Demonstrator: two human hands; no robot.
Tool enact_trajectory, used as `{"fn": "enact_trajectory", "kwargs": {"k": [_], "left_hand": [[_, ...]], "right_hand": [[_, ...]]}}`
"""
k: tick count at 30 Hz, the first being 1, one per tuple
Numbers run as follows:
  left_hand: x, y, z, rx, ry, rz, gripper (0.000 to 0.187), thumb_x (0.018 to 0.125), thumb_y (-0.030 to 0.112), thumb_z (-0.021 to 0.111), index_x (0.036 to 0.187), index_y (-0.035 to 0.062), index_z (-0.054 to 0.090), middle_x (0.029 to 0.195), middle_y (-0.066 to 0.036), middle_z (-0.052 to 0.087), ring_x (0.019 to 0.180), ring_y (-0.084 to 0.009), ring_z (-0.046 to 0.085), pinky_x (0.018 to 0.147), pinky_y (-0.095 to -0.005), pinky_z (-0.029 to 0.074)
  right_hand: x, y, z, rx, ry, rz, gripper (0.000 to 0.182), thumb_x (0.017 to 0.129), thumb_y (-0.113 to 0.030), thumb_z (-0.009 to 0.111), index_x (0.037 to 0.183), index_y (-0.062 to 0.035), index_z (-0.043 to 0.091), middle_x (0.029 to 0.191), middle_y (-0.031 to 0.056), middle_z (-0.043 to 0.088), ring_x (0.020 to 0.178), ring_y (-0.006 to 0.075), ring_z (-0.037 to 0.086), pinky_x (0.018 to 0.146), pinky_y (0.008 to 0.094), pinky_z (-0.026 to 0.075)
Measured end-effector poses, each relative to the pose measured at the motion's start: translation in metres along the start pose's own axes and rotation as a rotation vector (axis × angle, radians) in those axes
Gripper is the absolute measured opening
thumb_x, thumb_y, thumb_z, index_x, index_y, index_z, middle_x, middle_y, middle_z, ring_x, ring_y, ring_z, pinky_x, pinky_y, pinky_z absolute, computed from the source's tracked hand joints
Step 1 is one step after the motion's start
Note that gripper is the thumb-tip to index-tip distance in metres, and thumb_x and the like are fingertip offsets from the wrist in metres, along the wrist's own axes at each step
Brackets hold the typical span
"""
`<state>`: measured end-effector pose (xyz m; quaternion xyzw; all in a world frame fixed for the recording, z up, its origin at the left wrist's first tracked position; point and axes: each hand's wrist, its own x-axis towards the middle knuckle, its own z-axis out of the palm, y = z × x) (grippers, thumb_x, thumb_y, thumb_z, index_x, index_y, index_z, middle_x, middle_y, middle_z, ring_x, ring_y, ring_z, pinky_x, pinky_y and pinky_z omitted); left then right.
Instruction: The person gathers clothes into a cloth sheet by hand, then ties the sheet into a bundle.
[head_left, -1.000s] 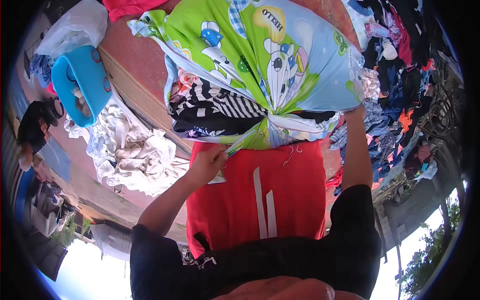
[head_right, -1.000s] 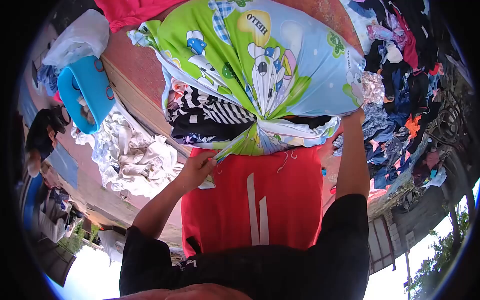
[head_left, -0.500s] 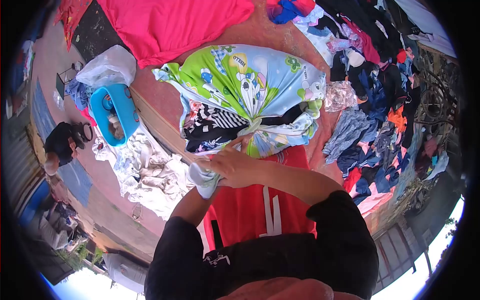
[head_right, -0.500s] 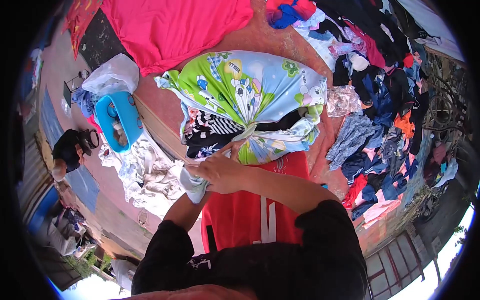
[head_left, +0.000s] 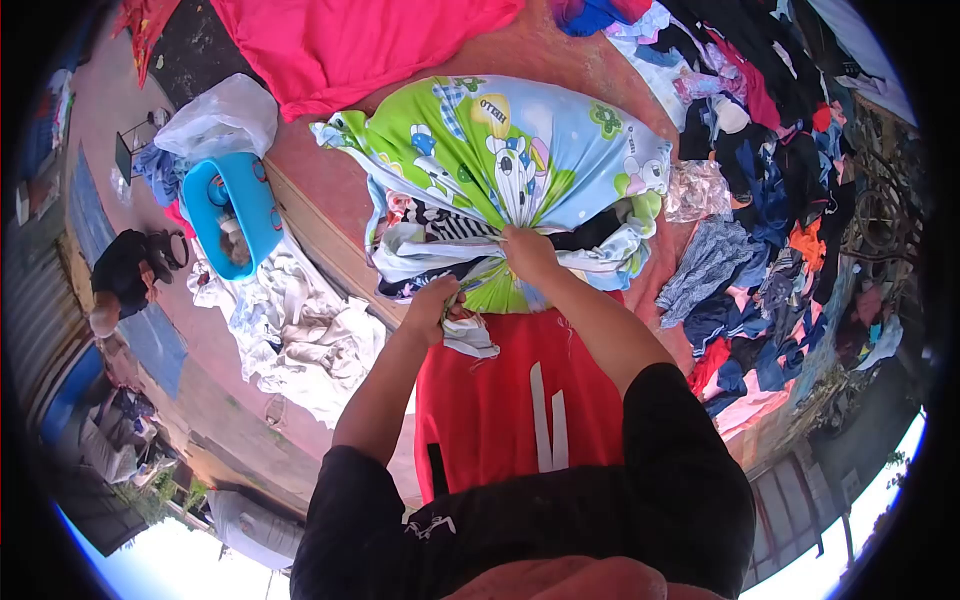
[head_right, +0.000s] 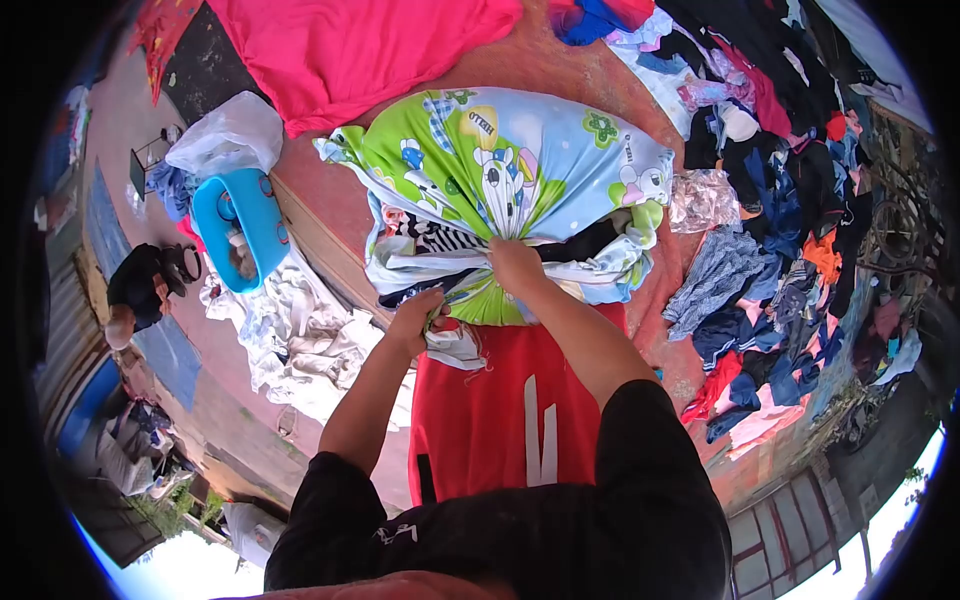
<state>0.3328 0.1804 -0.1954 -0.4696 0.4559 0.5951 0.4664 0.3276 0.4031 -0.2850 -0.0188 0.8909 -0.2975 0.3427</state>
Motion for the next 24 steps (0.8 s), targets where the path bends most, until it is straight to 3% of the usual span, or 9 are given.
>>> {"fn": "enact_trajectory", "kwargs": {"k": [5, 8, 11, 12, 13, 14, 17, 20, 24], "left_hand": [[-0.036, 0.043, 0.048, 0.786, -0.076, 0.425, 0.042, 0.095, 0.014, 0.061, 0.133, 0.0005, 0.048, 0.084, -0.009, 0.066, 0.066, -0.0127, 0.060, 0.061, -0.0283, 0.050], [-0.039, 0.071, 0.096, 0.734, -0.364, 0.612, 0.046, 0.094, 0.010, 0.062, 0.136, 0.0002, 0.045, 0.102, -0.013, 0.066, 0.093, -0.0159, 0.062, 0.084, -0.0317, 0.050], [-0.013, 0.079, 0.110, 0.472, -0.419, 0.860, 0.051, 0.093, 0.008, 0.064, 0.139, 0.0010, 0.042, 0.115, -0.015, 0.063, 0.110, -0.0191, 0.059, 0.095, -0.0343, 0.046], [0.009, 0.077, 0.105, 0.434, -0.289, 0.996, 0.053, 0.093, 0.008, 0.064, 0.140, 0.0014, 0.040, 0.119, -0.016, 0.062, 0.114, -0.0199, 0.058, 0.098, -0.0345, 0.045], [0.030, 0.070, 0.098, 0.396, -0.155, 1.128, 0.055, 0.093, 0.009, 0.064, 0.141, 0.0018, 0.039, 0.122, -0.016, 0.061, 0.117, -0.0207, 0.057, 0.100, -0.0347, 0.043], [0.049, 0.056, 0.088, 0.657, 0.066, 1.136, 0.050, 0.088, 0.018, 0.069, 0.130, 0.0005, 0.048, 0.113, -0.021, 0.062, 0.107, -0.0320, 0.062, 0.094, -0.0422, 0.047], [0.093, 0.002, 0.046, 1.288, 0.000, 1.030, 0.037, 0.086, 0.023, 0.070, 0.111, 0.0011, 0.054, 0.100, -0.019, 0.062, 0.098, -0.0377, 0.061, 0.084, -0.0470, 0.047], [0.085, -0.006, 0.064, 1.299, 0.133, 1.234, 0.029, 0.085, 0.028, 0.069, 0.090, 0.0026, 0.056, 0.088, -0.016, 0.061, 0.089, -0.0408, 0.059, 0.077, -0.0503, 0.045], [0.111, -0.015, 0.071, 1.218, 0.145, 1.039, 0.033, 0.090, 0.033, 0.064, 0.080, 0.0022, 0.058, 0.079, -0.016, 0.061, 0.082, -0.0402, 0.061, 0.074, -0.0501, 0.046]], "right_hand": [[-0.024, -0.004, -0.002, -0.071, 0.011, -0.287, 0.021, 0.085, -0.015, 0.061, 0.104, -0.0049, 0.062, 0.105, 0.0136, 0.063, 0.102, 0.0350, 0.061, 0.079, 0.0456, 0.054], [-0.028, 0.023, -0.014, 0.170, -0.184, -0.258, 0.031, 0.086, -0.022, 0.064, 0.114, -0.0063, 0.063, 0.123, 0.0151, 0.057, 0.110, 0.0332, 0.058, 0.084, 0.0421, 0.054], [-0.013, 0.024, 0.014, 1.037, 0.114, -0.187, 0.034, 0.091, -0.034, 0.064, 0.107, -0.0038, 0.066, 0.113, 0.0171, 0.063, 0.098, 0.0314, 0.063, 0.080, 0.0398, 0.053], [-0.004, 0.050, 0.018, 0.552, 0.009, -0.020, 0.042, 0.096, -0.042, 0.060, 0.098, -0.0007, 0.067, 0.089, 0.0171, 0.066, 0.078, 0.0281, 0.064, 0.072, 0.0388, 0.050], [-0.002, 0.043, 0.012, 0.766, 0.021, 0.100, 0.043, 0.096, -0.041, 0.060, 0.088, 0.0010, 0.067, 0.064, 0.0136, 0.059, 0.063, 0.0248, 0.059, 0.064, 0.0380, 0.045], [-0.004, 0.036, 0.004, 0.777, 0.027, 0.123, 0.043, 0.096, -0.040, 0.061, 0.085, 0.0012, 0.067, 0.062, 0.0128, 0.058, 0.061, 0.0240, 0.057, 0.062, 0.0372, 0.044], [-0.002, 0.039, 0.008, 0.762, 0.052, 0.216, 0.041, 0.094, -0.034, 0.065, 0.074, 0.0016, 0.063, 0.058, 0.0110, 0.056, 0.057, 0.0225, 0.052, 0.058, 0.0359, 0.042], [-0.004, 0.035, 0.007, 0.774, 0.124, 0.252, 0.037, 0.092, -0.030, 0.068, 0.074, 0.0012, 0.060, 0.059, 0.0110, 0.057, 0.056, 0.0228, 0.052, 0.058, 0.0355, 0.043], [-0.026, 0.040, 0.025, 0.781, 0.358, 0.162, 0.025, 0.089, -0.021, 0.069, 0.103, -0.0014, 0.061, 0.080, 0.0134, 0.064, 0.071, 0.0268, 0.061, 0.066, 0.0371, 0.049]]}}
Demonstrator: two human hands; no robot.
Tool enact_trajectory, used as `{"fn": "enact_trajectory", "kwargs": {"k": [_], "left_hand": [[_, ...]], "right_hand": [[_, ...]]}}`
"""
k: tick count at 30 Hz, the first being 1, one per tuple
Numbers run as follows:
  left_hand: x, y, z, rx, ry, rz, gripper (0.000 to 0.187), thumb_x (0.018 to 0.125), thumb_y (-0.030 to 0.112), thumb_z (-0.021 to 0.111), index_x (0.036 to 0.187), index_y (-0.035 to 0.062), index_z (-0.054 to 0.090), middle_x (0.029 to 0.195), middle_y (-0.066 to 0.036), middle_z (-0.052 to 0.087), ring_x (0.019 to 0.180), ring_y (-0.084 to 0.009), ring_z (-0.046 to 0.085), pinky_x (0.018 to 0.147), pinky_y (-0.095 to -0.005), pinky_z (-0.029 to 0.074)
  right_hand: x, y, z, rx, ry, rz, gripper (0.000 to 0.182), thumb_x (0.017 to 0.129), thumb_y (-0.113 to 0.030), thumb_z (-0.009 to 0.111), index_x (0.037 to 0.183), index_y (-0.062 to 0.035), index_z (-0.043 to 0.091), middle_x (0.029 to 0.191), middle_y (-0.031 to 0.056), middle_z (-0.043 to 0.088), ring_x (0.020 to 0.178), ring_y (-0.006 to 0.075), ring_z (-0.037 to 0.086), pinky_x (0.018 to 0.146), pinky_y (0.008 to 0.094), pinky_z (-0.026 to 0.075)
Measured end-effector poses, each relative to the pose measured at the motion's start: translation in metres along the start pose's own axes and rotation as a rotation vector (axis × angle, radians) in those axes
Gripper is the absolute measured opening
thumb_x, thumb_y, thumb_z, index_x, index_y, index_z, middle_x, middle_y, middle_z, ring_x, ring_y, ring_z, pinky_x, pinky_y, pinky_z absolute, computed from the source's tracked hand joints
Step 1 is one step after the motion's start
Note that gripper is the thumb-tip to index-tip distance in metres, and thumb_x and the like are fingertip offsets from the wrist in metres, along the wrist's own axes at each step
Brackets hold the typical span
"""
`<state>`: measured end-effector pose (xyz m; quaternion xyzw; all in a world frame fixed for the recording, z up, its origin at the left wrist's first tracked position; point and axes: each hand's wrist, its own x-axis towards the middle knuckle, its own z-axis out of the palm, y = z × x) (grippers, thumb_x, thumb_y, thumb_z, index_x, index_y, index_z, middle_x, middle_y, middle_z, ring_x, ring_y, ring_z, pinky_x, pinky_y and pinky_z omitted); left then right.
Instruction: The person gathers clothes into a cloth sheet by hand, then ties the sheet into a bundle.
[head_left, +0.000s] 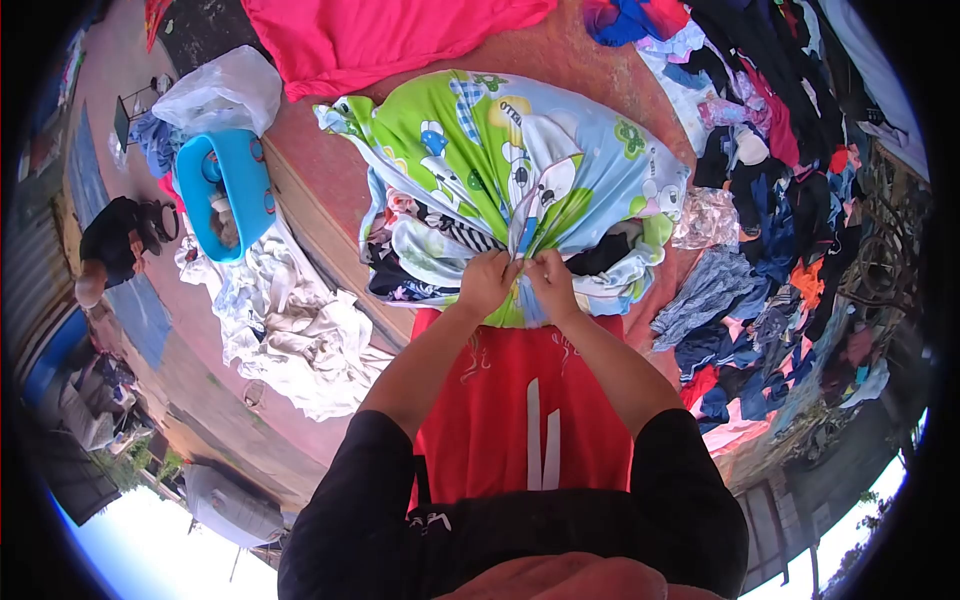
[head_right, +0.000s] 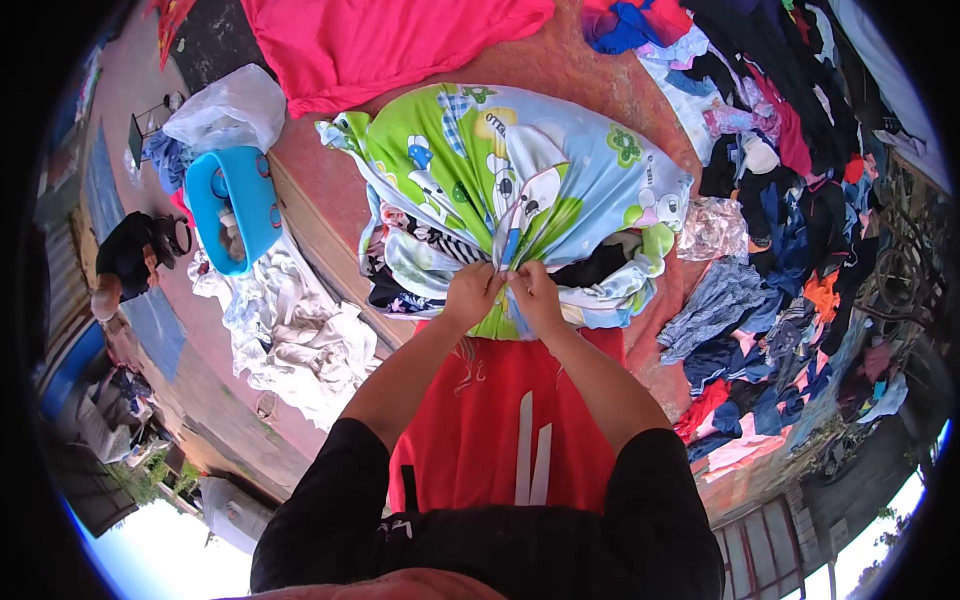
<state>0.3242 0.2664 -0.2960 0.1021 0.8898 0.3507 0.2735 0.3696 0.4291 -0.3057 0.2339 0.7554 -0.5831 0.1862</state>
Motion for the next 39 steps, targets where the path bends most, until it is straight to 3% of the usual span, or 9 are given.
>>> {"fn": "enact_trajectory", "kwargs": {"k": [4, 9, 12, 14, 17, 22, 26, 32, 39], "left_hand": [[0.006, -0.009, -0.002, -0.233, -0.221, -0.255, 0.037, 0.094, 0.033, 0.056, 0.082, -0.0009, 0.062, 0.078, -0.019, 0.062, 0.078, -0.0409, 0.062, 0.072, -0.0475, 0.047], [0.023, -0.030, -0.008, -0.350, -0.657, -0.251, 0.038, 0.094, 0.035, 0.052, 0.087, 0.0004, 0.067, 0.091, -0.023, 0.067, 0.088, -0.0402, 0.064, 0.076, -0.0446, 0.049], [0.032, -0.037, 0.005, -0.164, -0.710, 0.113, 0.039, 0.092, 0.035, 0.054, 0.087, -0.0013, 0.067, 0.089, -0.025, 0.067, 0.089, -0.0390, 0.065, 0.080, -0.0454, 0.050], [0.027, -0.003, -0.015, -0.067, -0.683, -0.105, 0.035, 0.090, 0.034, 0.056, 0.094, 0.0002, 0.067, 0.090, -0.023, 0.067, 0.089, -0.0381, 0.066, 0.080, -0.0472, 0.051], [-0.012, 0.032, -0.034, 0.122, -0.463, -0.132, 0.034, 0.088, 0.034, 0.061, 0.106, 0.0048, 0.065, 0.092, -0.019, 0.067, 0.089, -0.0369, 0.066, 0.077, -0.0485, 0.052], [-0.038, 0.022, -0.054, 0.242, -0.369, -0.137, 0.029, 0.085, 0.029, 0.067, 0.105, 0.0086, 0.062, 0.092, -0.014, 0.067, 0.088, -0.0344, 0.067, 0.075, -0.0477, 0.053], [-0.040, 0.005, -0.052, 0.141, -0.375, -0.037, 0.026, 0.086, 0.028, 0.065, 0.104, 0.0090, 0.064, 0.098, -0.015, 0.069, 0.092, -0.0346, 0.067, 0.078, -0.0462, 0.053], [-0.034, -0.001, -0.072, 0.043, -0.292, -0.126, 0.026, 0.088, 0.025, 0.063, 0.108, 0.0087, 0.064, 0.101, -0.017, 0.069, 0.095, -0.0379, 0.065, 0.081, -0.0474, 0.051], [0.034, 0.010, -0.088, 0.208, -0.172, 0.175, 0.017, 0.083, 0.024, 0.069, 0.091, 0.0096, 0.071, 0.088, -0.013, 0.070, 0.081, -0.0342, 0.068, 0.070, -0.0436, 0.053]], "right_hand": [[-0.006, -0.026, -0.023, -0.608, -0.249, -0.615, 0.058, 0.079, -0.005, 0.061, 0.135, -0.0034, 0.047, 0.108, 0.0154, 0.057, 0.100, 0.0330, 0.059, 0.083, 0.0419, 0.050], [0.021, -0.020, -0.016, -0.698, -0.267, -0.695, 0.046, 0.076, -0.003, 0.060, 0.121, -0.0004, 0.059, 0.103, 0.0125, 0.056, 0.095, 0.0312, 0.058, 0.085, 0.0430, 0.048], [0.020, -0.023, -0.017, -0.753, -0.219, -0.750, 0.034, 0.074, -0.006, 0.061, 0.107, -0.0037, 0.067, 0.103, 0.0104, 0.056, 0.100, 0.0293, 0.056, 0.088, 0.0440, 0.045], [0.011, -0.036, -0.020, -0.793, -0.083, -0.761, 0.025, 0.074, -0.012, 0.063, 0.097, -0.0066, 0.070, 0.102, 0.0087, 0.056, 0.105, 0.0275, 0.054, 0.090, 0.0449, 0.043], [-0.010, -0.052, -0.027, -0.868, -0.148, -0.441, 0.022, 0.069, -0.014, 0.067, 0.090, -0.0113, 0.072, 0.109, 0.0076, 0.056, 0.114, 0.0287, 0.049, 0.092, 0.0459, 0.040], [-0.028, 0.012, -0.022, -0.761, -0.338, 0.031, 0.021, 0.071, -0.019, 0.074, 0.082, -0.0022, 0.070, 0.074, 0.0137, 0.066, 0.067, 0.0298, 0.065, 0.061, 0.0435, 0.050], [0.009, 0.008, -0.024, -0.630, -1.035, 0.624, 0.052, 0.055, -0.043, 0.086, 0.070, 0.0027, 0.068, 0.057, 0.0114, 0.062, 0.052, 0.0239, 0.063, 0.051, 0.0371, 0.050], [-0.041, -0.033, -0.027, -0.881, -0.124, -0.194, 0.034, 0.075, -0.017, 0.070, 0.106, -0.0060, 0.063, 0.091, 0.0172, 0.065, 0.083, 0.0346, 0.067, 0.074, 0.0471, 0.052], [-0.036, 0.007, -0.029, -0.616, -0.092, 0.184, 0.051, 0.077, -0.018, 0.068, 0.121, 0.0000, 0.049, 0.082, 0.0212, 0.068, 0.077, 0.0403, 0.068, 0.070, 0.0485, 0.053]]}}
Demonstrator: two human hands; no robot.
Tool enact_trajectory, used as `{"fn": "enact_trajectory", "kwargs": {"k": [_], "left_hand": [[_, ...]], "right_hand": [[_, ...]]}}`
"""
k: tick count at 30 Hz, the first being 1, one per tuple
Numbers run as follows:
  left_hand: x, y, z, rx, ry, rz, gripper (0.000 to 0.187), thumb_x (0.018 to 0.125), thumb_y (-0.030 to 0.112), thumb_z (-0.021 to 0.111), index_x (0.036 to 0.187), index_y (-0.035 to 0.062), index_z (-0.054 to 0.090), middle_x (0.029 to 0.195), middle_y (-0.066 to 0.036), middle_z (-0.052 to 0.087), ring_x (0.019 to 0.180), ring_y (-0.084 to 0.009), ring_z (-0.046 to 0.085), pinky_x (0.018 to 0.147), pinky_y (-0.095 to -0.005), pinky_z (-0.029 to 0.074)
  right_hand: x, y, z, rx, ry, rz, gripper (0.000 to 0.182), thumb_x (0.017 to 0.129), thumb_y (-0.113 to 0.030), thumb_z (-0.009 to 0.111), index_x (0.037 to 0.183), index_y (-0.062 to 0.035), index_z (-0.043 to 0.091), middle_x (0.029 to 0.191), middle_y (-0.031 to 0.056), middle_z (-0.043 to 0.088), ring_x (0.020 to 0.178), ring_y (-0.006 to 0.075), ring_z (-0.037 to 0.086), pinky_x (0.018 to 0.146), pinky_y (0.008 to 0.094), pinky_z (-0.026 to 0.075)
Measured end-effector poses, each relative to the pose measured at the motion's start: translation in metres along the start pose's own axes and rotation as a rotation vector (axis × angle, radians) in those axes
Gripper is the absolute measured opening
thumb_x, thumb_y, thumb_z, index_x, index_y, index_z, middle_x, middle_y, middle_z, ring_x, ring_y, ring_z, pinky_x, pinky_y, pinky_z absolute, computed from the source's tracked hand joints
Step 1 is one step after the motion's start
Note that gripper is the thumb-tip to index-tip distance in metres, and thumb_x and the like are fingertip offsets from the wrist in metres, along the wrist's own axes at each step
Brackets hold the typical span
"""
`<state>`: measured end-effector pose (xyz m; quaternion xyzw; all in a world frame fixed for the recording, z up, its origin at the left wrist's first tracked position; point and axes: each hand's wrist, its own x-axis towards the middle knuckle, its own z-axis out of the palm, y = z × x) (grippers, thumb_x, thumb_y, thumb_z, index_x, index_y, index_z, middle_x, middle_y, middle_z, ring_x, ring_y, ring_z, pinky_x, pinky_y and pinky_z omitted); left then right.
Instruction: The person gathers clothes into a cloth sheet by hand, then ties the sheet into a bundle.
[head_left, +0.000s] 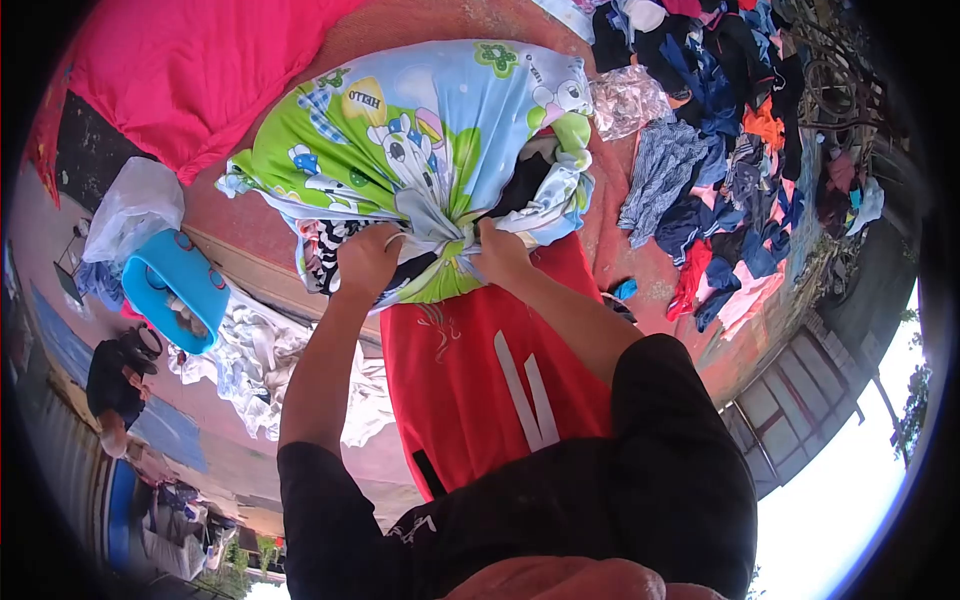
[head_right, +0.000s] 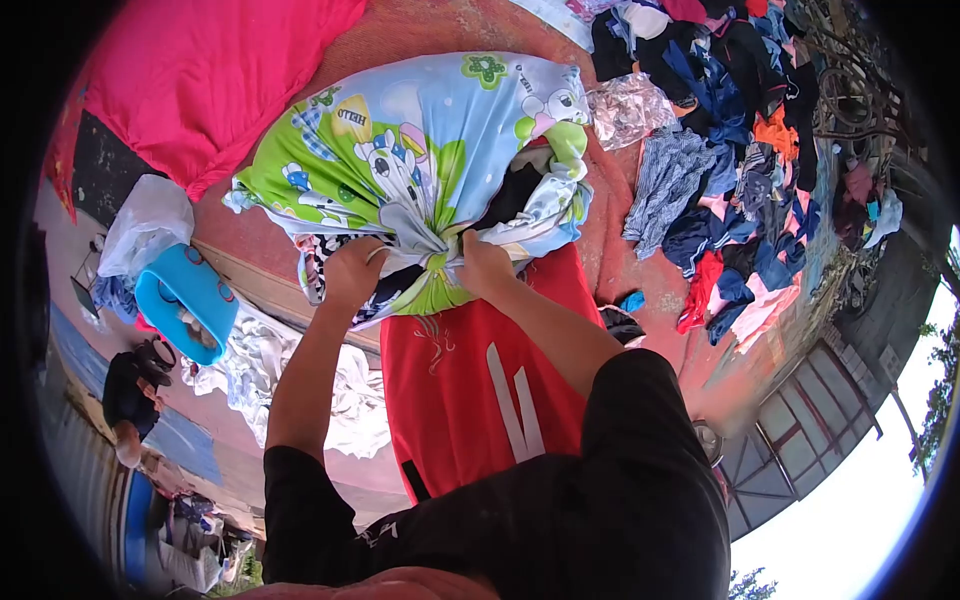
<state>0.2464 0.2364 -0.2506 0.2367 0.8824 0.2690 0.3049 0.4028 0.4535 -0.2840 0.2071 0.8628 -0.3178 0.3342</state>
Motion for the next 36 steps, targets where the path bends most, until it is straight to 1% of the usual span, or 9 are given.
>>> {"fn": "enact_trajectory", "kwargs": {"k": [5, 10, 14, 20, 23, 26, 31, 34, 36], "left_hand": [[0.035, -0.021, 0.022, 0.217, -0.042, -0.218, 0.026, 0.087, 0.030, 0.066, 0.096, 0.0070, 0.072, 0.092, -0.016, 0.070, 0.086, -0.0375, 0.067, 0.076, -0.0452, 0.051], [0.022, 0.027, 0.038, 0.399, 0.200, -0.009, 0.033, 0.080, 0.014, 0.068, 0.112, 0.0073, 0.062, 0.131, -0.016, 0.053, 0.119, -0.0386, 0.050, 0.102, -0.0530, 0.035], [0.019, 0.106, 0.085, 0.327, 0.172, 0.236, 0.033, 0.079, 0.010, 0.063, 0.112, 0.0080, 0.062, 0.135, -0.017, 0.051, 0.120, -0.0375, 0.049, 0.107, -0.0558, 0.030], [0.042, 0.191, 0.180, -0.047, -0.047, 0.152, 0.033, 0.081, 0.007, 0.065, 0.113, 0.0059, 0.061, 0.131, -0.018, 0.053, 0.117, -0.0382, 0.052, 0.104, -0.0496, 0.038], [0.064, 0.216, 0.215, -0.295, -0.148, -0.085, 0.037, 0.082, 0.009, 0.069, 0.117, 0.0033, 0.059, 0.129, -0.019, 0.054, 0.114, -0.0375, 0.056, 0.098, -0.0445, 0.045], [0.089, 0.239, 0.238, -0.589, -0.244, -0.342, 0.050, 0.089, 0.015, 0.068, 0.133, 0.0005, 0.049, 0.125, -0.017, 0.058, 0.112, -0.0276, 0.059, 0.094, -0.0401, 0.048], [0.111, 0.306, 0.198, -1.022, -0.651, -0.661, 0.046, 0.100, 0.018, 0.055, 0.141, 0.0016, 0.044, 0.108, -0.006, 0.063, 0.093, -0.0118, 0.060, 0.084, -0.0267, 0.048], [0.088, 0.321, 0.193, -0.993, -0.728, -0.611, 0.027, 0.100, 0.013, 0.056, 0.124, 0.0009, 0.059, 0.096, -0.001, 0.064, 0.087, -0.0067, 0.058, 0.077, -0.0238, 0.047], [0.069, 0.324, 0.183, -1.018, -0.721, -0.569, 0.021, 0.100, 0.011, 0.056, 0.116, -0.0007, 0.062, 0.099, -0.002, 0.066, 0.087, -0.0070, 0.058, 0.077, -0.0227, 0.047]], "right_hand": [[0.045, 0.066, 0.056, 0.134, -0.138, 0.072, 0.054, 0.071, -0.026, 0.071, 0.115, 0.0021, 0.059, 0.102, 0.0285, 0.067, 0.097, 0.0425, 0.066, 0.087, 0.0506, 0.051], [0.017, 0.163, -0.025, 1.060, -0.437, 0.163, 0.025, 0.085, -0.025, 0.073, 0.093, -0.0017, 0.068, 0.077, 0.0033, 0.067, 0.070, 0.0149, 0.066, 0.062, 0.0288, 0.052], [0.029, 0.314, -0.013, 0.584, 0.347, 0.628, 0.017, 0.086, -0.020, 0.070, 0.090, -0.0037, 0.070, 0.070, 0.0035, 0.063, 0.060, 0.0159, 0.063, 0.055, 0.0268, 0.050], [0.073, 0.338, -0.025, 1.681, 0.431, 0.950, 0.018, 0.085, -0.012, 0.070, 0.097, 0.0009, 0.069, 0.067, 0.0054, 0.060, 0.062, 0.0142, 0.058, 0.055, 0.0312, 0.047], [0.051, 0.337, -0.028, 1.353, 0.207, 0.778, 0.018, 0.085, -0.012, 0.071, 0.096, 0.0021, 0.068, 0.071, 0.0044, 0.062, 0.065, 0.0118, 0.057, 0.058, 0.0290, 0.045], [-0.024, 0.269, -0.068, 1.182, 0.621, 0.444, 0.014, 0.087, -0.009, 0.069, 0.093, 0.0034, 0.066, 0.073, 0.0033, 0.063, 0.064, 0.0096, 0.055, 0.059, 0.0262, 0.044], [-0.145, 0.186, -0.169, 0.897, 0.181, -0.319, 0.012, 0.083, -0.003, 0.069, 0.095, -0.0036, 0.065, 0.083, 0.0113, 0.063, 0.071, 0.0242, 0.066, 0.062, 0.0321, 0.051], [-0.160, 0.200, -0.202, 0.917, 0.116, -0.458, 0.018, 0.083, -0.001, 0.068, 0.100, -0.0030, 0.065, 0.091, 0.0113, 0.066, 0.068, 0.0266, 0.066, 0.061, 0.0334, 0.053], [-0.138, 0.233, -0.205, 0.905, 0.381, -0.170, 0.028, 0.082, -0.001, 0.067, 0.110, -0.0018, 0.063, 0.101, 0.0134, 0.067, 0.065, 0.0279, 0.067, 0.058, 0.0352, 0.054]]}}
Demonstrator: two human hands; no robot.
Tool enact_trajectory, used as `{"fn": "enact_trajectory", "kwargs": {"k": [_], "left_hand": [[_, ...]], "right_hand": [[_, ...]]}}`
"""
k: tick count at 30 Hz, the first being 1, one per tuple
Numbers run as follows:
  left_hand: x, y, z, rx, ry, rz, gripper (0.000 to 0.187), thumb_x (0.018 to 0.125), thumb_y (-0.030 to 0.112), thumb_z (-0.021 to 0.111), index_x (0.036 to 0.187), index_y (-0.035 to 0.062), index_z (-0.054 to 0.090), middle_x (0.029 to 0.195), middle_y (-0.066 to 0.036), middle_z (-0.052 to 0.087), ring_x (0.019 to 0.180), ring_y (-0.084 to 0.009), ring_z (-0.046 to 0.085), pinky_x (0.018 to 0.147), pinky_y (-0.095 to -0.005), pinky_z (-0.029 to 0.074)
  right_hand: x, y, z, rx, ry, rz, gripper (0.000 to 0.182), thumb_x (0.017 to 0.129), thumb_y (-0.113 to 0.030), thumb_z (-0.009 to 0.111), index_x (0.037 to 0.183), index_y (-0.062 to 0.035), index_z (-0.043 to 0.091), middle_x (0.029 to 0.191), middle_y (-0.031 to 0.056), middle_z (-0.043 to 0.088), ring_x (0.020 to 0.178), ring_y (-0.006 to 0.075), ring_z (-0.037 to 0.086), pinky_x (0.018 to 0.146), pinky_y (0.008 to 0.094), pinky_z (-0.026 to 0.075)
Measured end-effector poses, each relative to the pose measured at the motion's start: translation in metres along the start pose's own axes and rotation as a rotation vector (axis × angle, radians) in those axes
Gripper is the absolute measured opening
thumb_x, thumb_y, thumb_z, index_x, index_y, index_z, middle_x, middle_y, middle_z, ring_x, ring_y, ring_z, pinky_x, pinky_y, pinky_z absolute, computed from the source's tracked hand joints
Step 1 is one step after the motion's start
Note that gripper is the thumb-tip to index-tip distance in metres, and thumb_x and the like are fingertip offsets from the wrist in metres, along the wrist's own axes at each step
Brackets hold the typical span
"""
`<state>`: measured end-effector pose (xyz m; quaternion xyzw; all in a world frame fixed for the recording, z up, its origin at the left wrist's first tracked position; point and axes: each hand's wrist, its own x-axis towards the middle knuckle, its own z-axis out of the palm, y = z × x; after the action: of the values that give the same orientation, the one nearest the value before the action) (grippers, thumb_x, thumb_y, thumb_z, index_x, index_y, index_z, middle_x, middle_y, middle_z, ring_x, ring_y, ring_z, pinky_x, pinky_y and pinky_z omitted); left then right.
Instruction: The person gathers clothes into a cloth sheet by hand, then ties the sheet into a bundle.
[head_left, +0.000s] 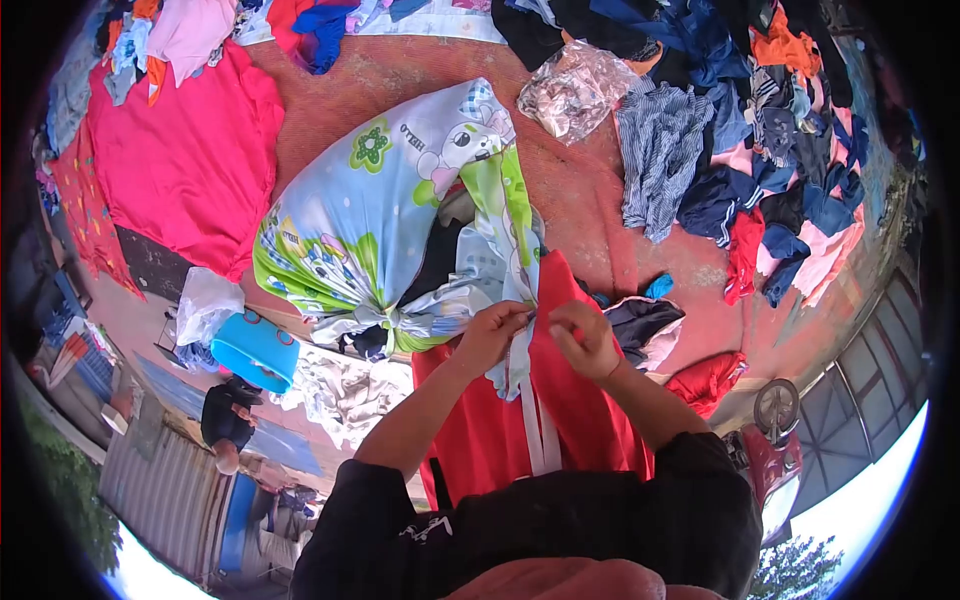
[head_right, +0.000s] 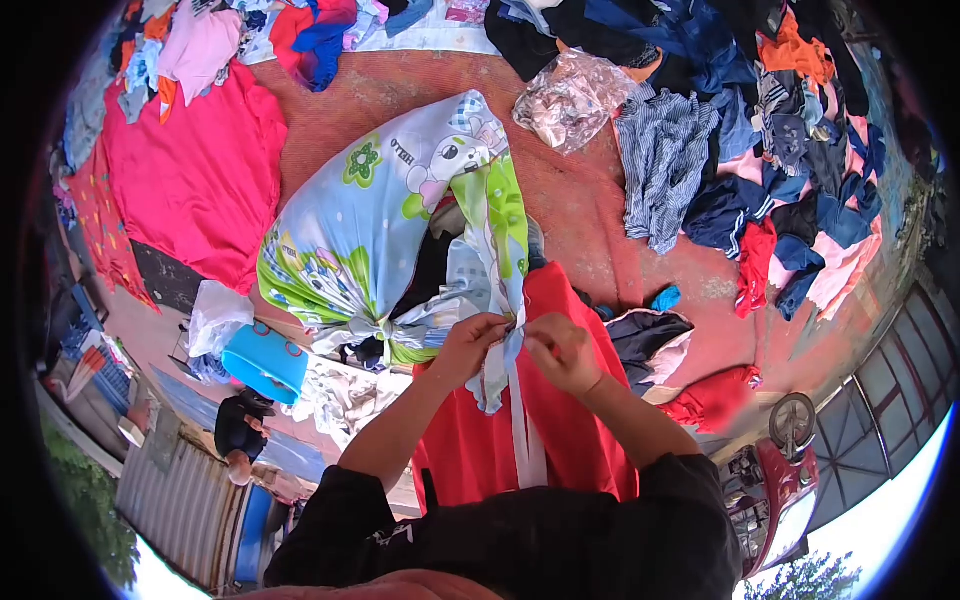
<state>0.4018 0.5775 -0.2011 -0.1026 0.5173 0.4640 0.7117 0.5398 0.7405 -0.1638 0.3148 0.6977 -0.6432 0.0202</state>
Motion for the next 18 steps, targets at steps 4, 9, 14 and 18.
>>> {"fn": "enact_trajectory", "kwargs": {"k": [4, 9, 14, 18], "left_hand": [[-0.041, 0.002, 0.013, -0.034, -0.046, -0.123, 0.020, 0.101, 0.012, 0.055, 0.116, -0.0006, 0.061, 0.092, 0.000, 0.063, 0.079, -0.0040, 0.054, 0.071, -0.0209, 0.045], [-0.082, 0.075, 0.037, 0.019, -0.239, -0.240, 0.020, 0.101, 0.009, 0.055, 0.118, -0.0004, 0.059, 0.095, 0.000, 0.062, 0.086, -0.0029, 0.055, 0.076, -0.0202, 0.044], [-0.076, 0.181, -0.001, -0.122, -0.218, 0.357, 0.042, 0.096, 0.015, 0.064, 0.133, 0.0005, 0.050, 0.119, -0.014, 0.062, 0.109, -0.0169, 0.061, 0.095, -0.0318, 0.046], [0.003, 0.219, -0.071, 0.088, 0.428, 0.903, 0.054, 0.100, 0.026, 0.055, 0.146, 0.0034, 0.037, 0.151, -0.018, 0.039, 0.140, -0.0309, 0.038, 0.112, -0.0431, 0.034]], "right_hand": [[0.100, 0.004, -0.017, -0.470, -0.173, -0.358, 0.047, 0.070, 0.001, 0.069, 0.116, -0.0050, 0.062, 0.119, 0.0129, 0.062, 0.108, 0.0279, 0.063, 0.093, 0.0429, 0.050], [0.138, -0.018, -0.016, -0.500, -0.871, -0.681, 0.038, 0.065, -0.009, 0.073, 0.102, -0.0103, 0.065, 0.102, 0.0065, 0.066, 0.109, 0.0267, 0.059, 0.111, 0.0508, 0.033], [0.154, -0.002, -0.113, -0.158, -0.680, -0.025, 0.015, 0.084, -0.015, 0.071, 0.082, -0.0032, 0.063, 0.072, 0.0059, 0.063, 0.061, 0.0234, 0.058, 0.061, 0.0325, 0.047], [0.200, 0.085, -0.308, -0.061, 0.545, 0.651, 0.050, 0.095, -0.045, 0.056, 0.111, 0.0004, 0.066, 0.097, 0.0106, 0.069, 0.084, 0.0225, 0.066, 0.077, 0.0350, 0.052]]}}
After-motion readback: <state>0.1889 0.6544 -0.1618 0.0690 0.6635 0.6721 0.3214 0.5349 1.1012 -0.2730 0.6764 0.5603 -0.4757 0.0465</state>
